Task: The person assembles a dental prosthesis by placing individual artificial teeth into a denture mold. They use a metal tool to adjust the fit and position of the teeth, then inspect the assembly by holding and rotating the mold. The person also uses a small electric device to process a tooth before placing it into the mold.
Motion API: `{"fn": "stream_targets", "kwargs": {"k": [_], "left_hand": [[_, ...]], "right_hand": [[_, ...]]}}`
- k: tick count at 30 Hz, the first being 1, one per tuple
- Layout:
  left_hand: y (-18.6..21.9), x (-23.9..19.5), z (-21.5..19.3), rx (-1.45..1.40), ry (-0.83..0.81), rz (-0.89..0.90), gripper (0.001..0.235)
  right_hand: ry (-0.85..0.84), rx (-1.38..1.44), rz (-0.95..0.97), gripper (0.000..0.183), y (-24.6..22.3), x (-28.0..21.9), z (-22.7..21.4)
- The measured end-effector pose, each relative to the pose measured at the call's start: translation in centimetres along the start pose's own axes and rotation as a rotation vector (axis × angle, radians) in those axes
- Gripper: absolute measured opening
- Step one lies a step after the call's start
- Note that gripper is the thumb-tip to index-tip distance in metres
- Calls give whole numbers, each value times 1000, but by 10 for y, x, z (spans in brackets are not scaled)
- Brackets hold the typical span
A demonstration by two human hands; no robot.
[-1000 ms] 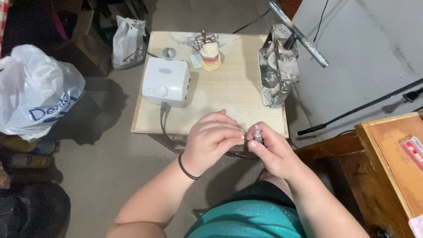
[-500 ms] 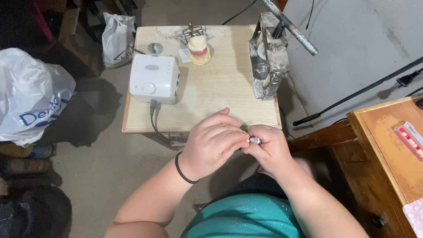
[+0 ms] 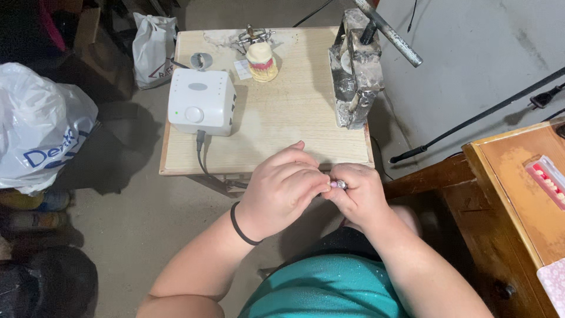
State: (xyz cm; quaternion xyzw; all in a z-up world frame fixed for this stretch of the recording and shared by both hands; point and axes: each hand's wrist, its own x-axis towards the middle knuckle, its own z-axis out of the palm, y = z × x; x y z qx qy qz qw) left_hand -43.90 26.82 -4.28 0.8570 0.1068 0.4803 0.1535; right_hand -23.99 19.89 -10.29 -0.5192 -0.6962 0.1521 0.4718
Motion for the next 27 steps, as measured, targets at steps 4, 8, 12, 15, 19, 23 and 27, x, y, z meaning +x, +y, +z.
{"fn": "stream_targets", "kwargs": {"k": [4,8,12,15,19,23,27], "left_hand": [[-1,-1,1,-14,-30,-19,11],[-2,-2,3,10,-10,9,10],[3,2,1,11,-25,-8,8],[3,0,1,14,-82,-43,7],[2,-3,4,59,-74,-14,7],[4,-3,9,62,-78,-22,7],[5,-1,11,77,-76,-17,5]], "right_hand": [[-24,-48,-8,54,3,-2,-2],[-9,-54,-9,53,5,-1,-4],[-27,-56,-10,53,4,-3,-6],[-31,-119,-25,47,4,-2,-8],[8,-181,-20,49,2,-5,-9],[-1,-122,11,47,-9,-2,-13],[-30,-136,37,41,-3,-3,-13]]}}
